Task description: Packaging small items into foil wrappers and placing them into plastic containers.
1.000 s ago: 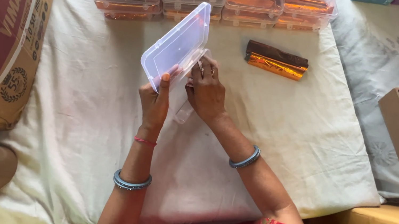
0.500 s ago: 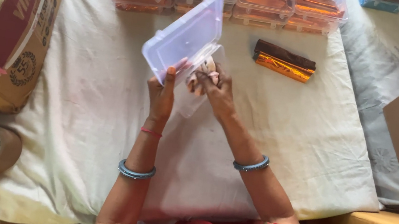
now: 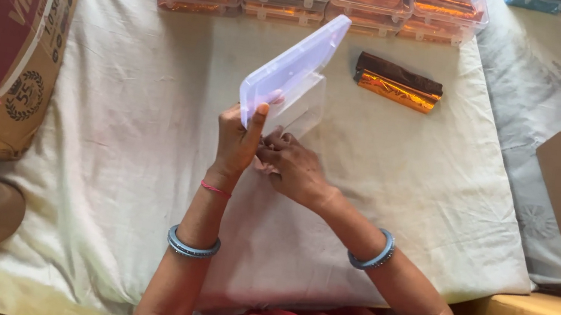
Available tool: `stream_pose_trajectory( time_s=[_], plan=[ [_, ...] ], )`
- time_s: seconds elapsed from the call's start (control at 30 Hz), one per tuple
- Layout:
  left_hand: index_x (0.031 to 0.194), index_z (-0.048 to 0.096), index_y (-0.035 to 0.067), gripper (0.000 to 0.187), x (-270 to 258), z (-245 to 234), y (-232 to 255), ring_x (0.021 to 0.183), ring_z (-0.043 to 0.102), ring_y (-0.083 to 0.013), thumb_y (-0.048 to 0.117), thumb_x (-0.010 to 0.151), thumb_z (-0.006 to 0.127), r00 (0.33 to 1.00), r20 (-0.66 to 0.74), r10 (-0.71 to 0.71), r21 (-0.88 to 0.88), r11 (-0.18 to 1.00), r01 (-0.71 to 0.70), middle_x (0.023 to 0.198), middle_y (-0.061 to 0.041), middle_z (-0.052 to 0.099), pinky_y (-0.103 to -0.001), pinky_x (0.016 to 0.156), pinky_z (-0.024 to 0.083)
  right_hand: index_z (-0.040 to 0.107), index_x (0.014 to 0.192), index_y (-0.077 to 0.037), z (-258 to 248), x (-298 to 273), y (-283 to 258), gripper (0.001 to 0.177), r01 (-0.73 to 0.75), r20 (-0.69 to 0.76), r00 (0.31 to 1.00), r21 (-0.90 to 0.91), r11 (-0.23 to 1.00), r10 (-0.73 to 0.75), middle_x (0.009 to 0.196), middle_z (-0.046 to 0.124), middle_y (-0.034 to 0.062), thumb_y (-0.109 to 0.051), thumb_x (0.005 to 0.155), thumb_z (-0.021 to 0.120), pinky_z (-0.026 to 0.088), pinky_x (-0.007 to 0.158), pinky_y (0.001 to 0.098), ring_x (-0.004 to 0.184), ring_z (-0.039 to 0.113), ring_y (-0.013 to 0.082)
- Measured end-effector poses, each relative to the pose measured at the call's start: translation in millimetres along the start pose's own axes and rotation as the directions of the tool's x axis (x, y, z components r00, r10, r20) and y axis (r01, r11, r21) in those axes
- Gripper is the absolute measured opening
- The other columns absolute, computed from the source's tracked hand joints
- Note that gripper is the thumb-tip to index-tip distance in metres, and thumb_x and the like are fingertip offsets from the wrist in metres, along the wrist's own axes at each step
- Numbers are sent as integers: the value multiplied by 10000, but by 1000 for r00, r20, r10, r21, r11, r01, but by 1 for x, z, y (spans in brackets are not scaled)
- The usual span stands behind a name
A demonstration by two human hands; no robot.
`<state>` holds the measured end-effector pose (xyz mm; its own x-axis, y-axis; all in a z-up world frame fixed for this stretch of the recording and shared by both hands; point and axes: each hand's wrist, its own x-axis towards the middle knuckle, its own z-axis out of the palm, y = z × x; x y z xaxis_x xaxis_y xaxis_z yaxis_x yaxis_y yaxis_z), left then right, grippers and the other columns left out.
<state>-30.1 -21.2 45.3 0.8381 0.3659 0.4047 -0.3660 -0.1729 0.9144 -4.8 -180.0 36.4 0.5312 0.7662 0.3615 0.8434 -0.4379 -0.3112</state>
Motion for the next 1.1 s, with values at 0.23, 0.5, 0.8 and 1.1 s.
stream_pose_trajectory(
  time_s=[0.23,0.5,0.8,1.1],
  plan=[
    [1246,780,67,415,-1,1,2,679,454,-74,370,1111,530,997,30,67,44,997,-68,708,-18,536,-297,637,423,766,1043,-229,-23,16,58,346,-260,-111,965,-341,903,236,1102,694,11,-73,739,708,585,750,429,1100,624,271],
    [1013,762,-13,448,-1,9,-7,748,610,-151,383,1103,573,979,11,204,16,979,-204,806,-83,657,-321,671,493,764,994,-171,-10,19,45,261,-253,-22,965,-341,905,261,1038,689,48,-76,757,715,585,747,437,1065,614,297],
    [1055,748,-3,439,-3,11,-5,802,653,-184,387,1112,556,975,1,223,67,973,-223,878,-102,695,-346,714,524,738,1036,-82,-9,2,-17,327,-157,40,986,-149,976,165,1060,691,83,-83,711,706,564,707,464,1052,617,320],
    [1299,689,-13,542,16,-21,-64,1114,693,-251,445,1101,477,905,-268,-331,-563,816,131,1239,-172,733,-360,997,548,670,1117,-48,-11,-25,26,270,-64,-414,790,679,732,453,959,715,102,38,865,626,533,594,286,797,721,182]
  ],
)
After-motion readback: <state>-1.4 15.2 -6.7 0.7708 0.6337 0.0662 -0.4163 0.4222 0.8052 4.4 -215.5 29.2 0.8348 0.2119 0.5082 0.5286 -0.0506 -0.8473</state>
